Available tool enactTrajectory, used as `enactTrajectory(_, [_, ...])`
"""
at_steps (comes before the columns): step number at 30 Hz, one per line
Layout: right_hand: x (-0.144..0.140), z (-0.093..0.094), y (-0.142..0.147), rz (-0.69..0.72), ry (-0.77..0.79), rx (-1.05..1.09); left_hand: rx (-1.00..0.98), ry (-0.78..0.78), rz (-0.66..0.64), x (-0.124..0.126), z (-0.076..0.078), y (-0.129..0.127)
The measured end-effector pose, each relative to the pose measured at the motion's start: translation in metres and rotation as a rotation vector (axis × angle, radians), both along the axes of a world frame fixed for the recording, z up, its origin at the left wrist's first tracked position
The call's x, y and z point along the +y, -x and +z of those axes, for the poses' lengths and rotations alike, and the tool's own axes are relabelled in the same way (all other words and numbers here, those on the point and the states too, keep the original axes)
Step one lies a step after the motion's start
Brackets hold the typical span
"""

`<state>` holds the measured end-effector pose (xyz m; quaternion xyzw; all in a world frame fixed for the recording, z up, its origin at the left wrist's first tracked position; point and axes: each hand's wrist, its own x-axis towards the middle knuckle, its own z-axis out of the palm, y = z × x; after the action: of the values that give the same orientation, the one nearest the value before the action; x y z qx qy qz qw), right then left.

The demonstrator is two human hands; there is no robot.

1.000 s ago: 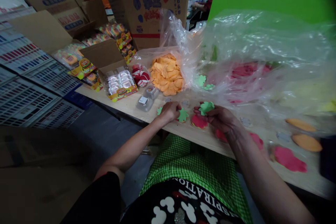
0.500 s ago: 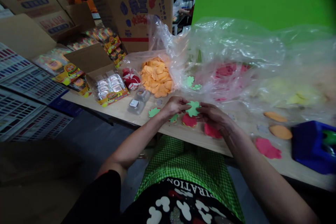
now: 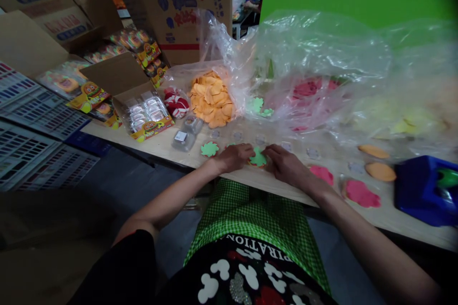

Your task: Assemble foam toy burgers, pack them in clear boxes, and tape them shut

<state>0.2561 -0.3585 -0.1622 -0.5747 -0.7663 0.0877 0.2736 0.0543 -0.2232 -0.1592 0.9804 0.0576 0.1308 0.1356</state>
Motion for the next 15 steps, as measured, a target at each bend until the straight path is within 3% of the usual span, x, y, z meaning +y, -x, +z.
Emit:
enactTrajectory(5, [-0.017,-0.009,-0.012,-0.098,-0.014,0.014,-0.052,-0.093,0.025,0.0,-0.005,0.015])
enactTrajectory(9, [-0.017,-0.013,-0.009,-0.129,-0.007,-0.042,0.064,-0.205,-0.028,-0.001,0.0,0.015])
enactTrajectory(12, [-0.012,-0.012,-0.004,-0.132,0.075,-0.068,0.15,-0.187,-0.075,0.001,0.004,0.013])
enactTrajectory(15, [-0.007,-0.007,0.001,-0.095,0.171,-0.092,0.153,-0.158,-0.036,0.001,0.006,0.01])
